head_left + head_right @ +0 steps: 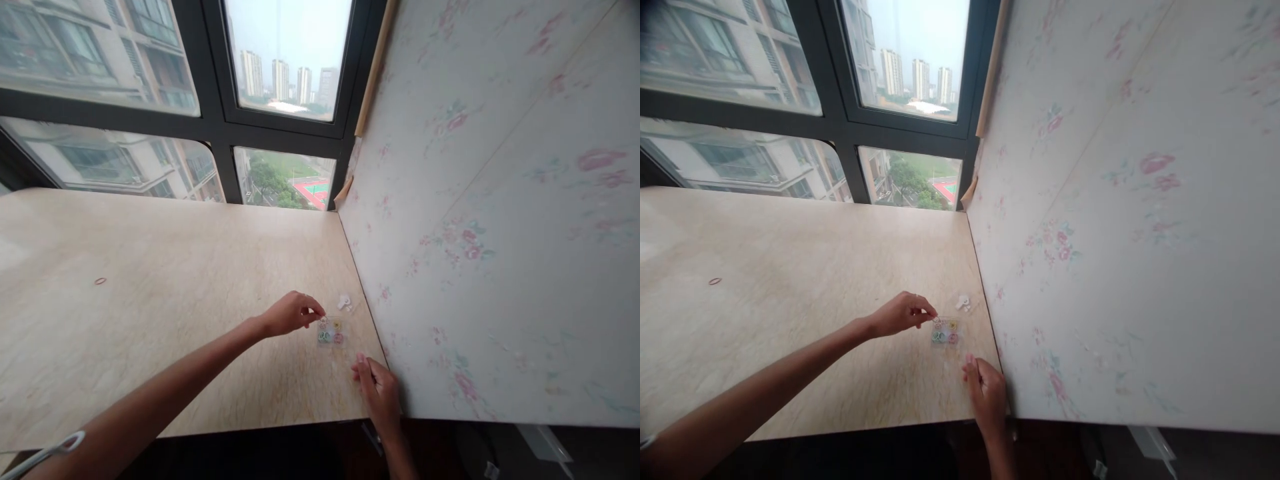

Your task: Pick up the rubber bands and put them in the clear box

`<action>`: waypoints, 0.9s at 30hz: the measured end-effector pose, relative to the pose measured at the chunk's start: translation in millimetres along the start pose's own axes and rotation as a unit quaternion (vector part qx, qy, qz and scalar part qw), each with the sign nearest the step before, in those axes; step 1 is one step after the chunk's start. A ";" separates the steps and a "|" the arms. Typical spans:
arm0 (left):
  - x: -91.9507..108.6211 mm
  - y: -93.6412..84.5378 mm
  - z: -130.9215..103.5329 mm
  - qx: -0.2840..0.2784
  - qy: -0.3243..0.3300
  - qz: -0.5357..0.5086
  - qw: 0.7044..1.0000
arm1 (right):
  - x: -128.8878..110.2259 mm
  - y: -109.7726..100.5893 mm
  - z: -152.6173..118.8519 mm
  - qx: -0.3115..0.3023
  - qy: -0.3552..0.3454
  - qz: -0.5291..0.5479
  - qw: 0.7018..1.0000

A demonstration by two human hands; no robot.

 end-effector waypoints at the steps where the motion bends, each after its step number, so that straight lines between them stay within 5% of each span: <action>1: 8.8 8.6 5.3 -0.012 0.022 0.039 0.999 | -0.2 0.0 0.0 -0.001 -0.002 0.001 1.000; 7: 31.9 38.2 25.3 -0.039 0.085 0.138 0.986 | -1.5 -0.5 0.0 -0.003 -0.014 -0.009 1.000; 12: 4.4 13.2 16.8 0.070 0.027 0.067 0.995 | -2.1 -0.3 0.1 -0.007 -0.017 -0.006 1.000; 20: -61.5 -5.0 -53.8 0.208 -0.093 -0.011 0.974 | 7.2 -0.3 -2.7 0.000 -0.001 0.016 1.000; 27: -71.9 12.3 -130.3 0.205 -0.120 -0.036 0.971 | 3.4 -9.1 -3.2 0.021 0.008 0.062 0.998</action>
Point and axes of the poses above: each hand's wrist, its own z-axis towards the middle knuckle, its own y-axis out of the palm, x = y × z, the point moved 9 cm from there along z, towards the middle knuckle, and after that the axes turned 14 degrees about -x, right-handed, at the moved point
